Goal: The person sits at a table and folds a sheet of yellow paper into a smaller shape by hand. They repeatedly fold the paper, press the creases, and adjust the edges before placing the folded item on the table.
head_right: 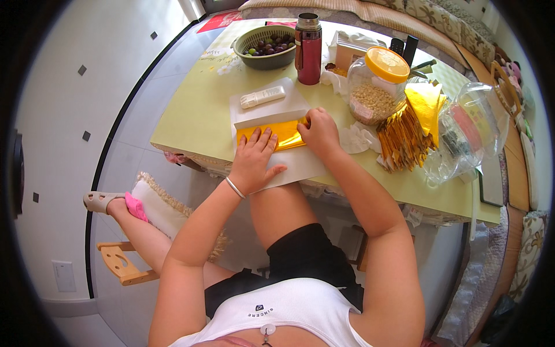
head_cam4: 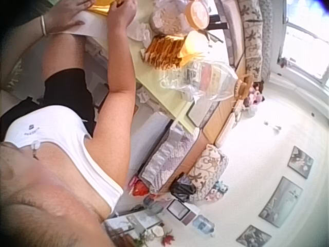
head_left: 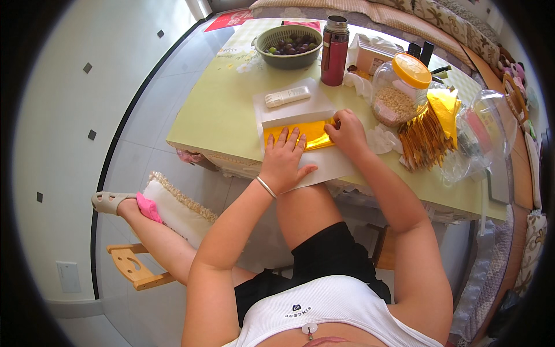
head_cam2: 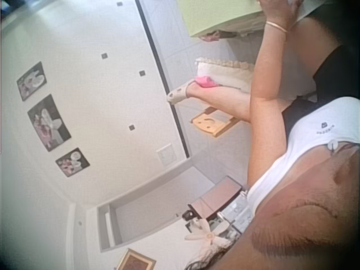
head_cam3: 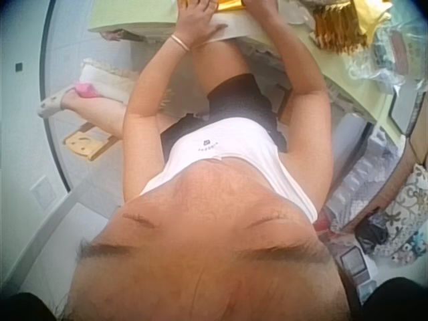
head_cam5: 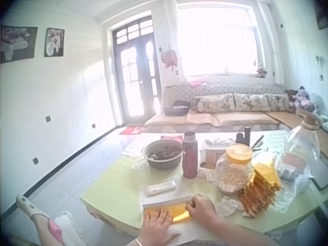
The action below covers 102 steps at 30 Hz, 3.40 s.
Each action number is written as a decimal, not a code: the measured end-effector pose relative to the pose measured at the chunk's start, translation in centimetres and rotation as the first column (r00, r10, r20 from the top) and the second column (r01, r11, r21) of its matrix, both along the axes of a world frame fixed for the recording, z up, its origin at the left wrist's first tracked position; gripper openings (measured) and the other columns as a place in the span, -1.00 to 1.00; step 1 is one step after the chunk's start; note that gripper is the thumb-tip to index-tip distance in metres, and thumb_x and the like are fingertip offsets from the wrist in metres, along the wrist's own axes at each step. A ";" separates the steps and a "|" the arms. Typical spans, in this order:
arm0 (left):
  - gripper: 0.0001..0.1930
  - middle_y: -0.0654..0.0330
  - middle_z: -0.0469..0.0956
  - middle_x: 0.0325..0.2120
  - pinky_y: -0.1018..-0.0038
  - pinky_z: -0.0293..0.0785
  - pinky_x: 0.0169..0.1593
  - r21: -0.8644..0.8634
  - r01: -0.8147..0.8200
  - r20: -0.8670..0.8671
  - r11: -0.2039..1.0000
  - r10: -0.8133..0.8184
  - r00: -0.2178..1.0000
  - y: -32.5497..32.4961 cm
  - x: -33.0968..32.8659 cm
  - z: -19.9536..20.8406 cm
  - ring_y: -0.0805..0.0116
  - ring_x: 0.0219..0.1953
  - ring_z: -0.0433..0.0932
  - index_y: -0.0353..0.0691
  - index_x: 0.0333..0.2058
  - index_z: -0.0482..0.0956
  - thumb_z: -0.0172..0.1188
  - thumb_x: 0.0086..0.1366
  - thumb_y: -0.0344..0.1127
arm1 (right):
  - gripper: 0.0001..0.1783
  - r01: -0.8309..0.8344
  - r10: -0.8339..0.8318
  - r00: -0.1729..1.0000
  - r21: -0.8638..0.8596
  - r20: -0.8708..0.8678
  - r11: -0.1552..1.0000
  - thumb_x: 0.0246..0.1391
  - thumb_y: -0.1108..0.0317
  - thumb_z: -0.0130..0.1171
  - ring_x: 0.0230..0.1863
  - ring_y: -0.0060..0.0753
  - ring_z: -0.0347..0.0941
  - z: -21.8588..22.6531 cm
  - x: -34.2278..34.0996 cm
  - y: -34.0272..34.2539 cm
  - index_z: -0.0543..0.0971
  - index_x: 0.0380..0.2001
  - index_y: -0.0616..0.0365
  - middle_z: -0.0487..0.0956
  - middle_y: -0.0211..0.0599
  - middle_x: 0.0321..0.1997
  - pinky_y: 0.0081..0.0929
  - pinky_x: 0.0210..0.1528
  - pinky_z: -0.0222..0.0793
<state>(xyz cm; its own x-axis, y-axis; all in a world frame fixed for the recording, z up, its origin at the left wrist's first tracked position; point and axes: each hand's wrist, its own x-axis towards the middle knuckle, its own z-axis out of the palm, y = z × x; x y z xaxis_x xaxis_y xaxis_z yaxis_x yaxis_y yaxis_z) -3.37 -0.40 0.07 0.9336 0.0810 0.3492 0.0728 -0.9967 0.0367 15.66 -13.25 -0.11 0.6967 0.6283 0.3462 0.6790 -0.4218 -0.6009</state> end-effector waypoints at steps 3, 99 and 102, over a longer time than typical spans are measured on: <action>-0.18 -0.11 0.27 0.28 -0.20 0.10 0.28 0.013 0.002 -0.019 1.000 -0.002 1.000 0.1 0.0 -0.1 -0.16 0.33 0.21 -0.28 0.25 0.34 0.03 0.26 0.31 | -0.71 -0.037 0.042 0.999 0.172 -0.026 0.984 -0.02 0.31 0.27 -0.01 0.07 0.47 0.1 -0.6 -0.2 0.57 -0.25 0.27 0.55 -0.01 -0.08 -0.16 0.06 0.39; -0.70 0.17 0.55 -0.25 0.19 0.37 0.03 -0.066 0.192 0.180 0.979 -0.177 0.968 6.0 -3.2 3.0 0.13 -0.10 0.50 -0.19 -0.31 0.60 0.23 -0.12 -0.49 | -0.30 -0.651 0.738 0.669 -0.409 0.090 0.640 0.04 -0.17 0.26 0.51 0.29 -0.17 2.7 -2.7 -3.4 0.46 0.26 -0.27 0.01 0.29 0.47 0.06 0.50 -0.31; -0.75 0.18 0.57 -0.29 0.22 0.38 0.03 -0.005 0.266 0.172 0.964 -0.261 0.950 6.1 -3.7 3.1 0.14 -0.14 0.52 -0.19 -0.35 0.61 0.21 -0.10 -0.51 | -0.47 -0.745 0.778 0.629 -0.294 -0.009 0.599 0.07 -0.06 0.28 0.52 0.19 -0.14 2.6 -0.9 -3.7 0.60 0.11 -0.18 0.12 0.17 0.46 0.06 0.50 -0.34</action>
<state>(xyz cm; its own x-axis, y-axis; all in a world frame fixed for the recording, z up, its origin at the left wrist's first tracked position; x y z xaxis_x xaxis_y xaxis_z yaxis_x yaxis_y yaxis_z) -7.03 5.67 3.19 0.8510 -0.1478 0.5040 -0.2015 -0.9780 0.0534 14.75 -17.00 2.49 -0.1074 0.9843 0.1397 0.8754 0.1602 -0.4561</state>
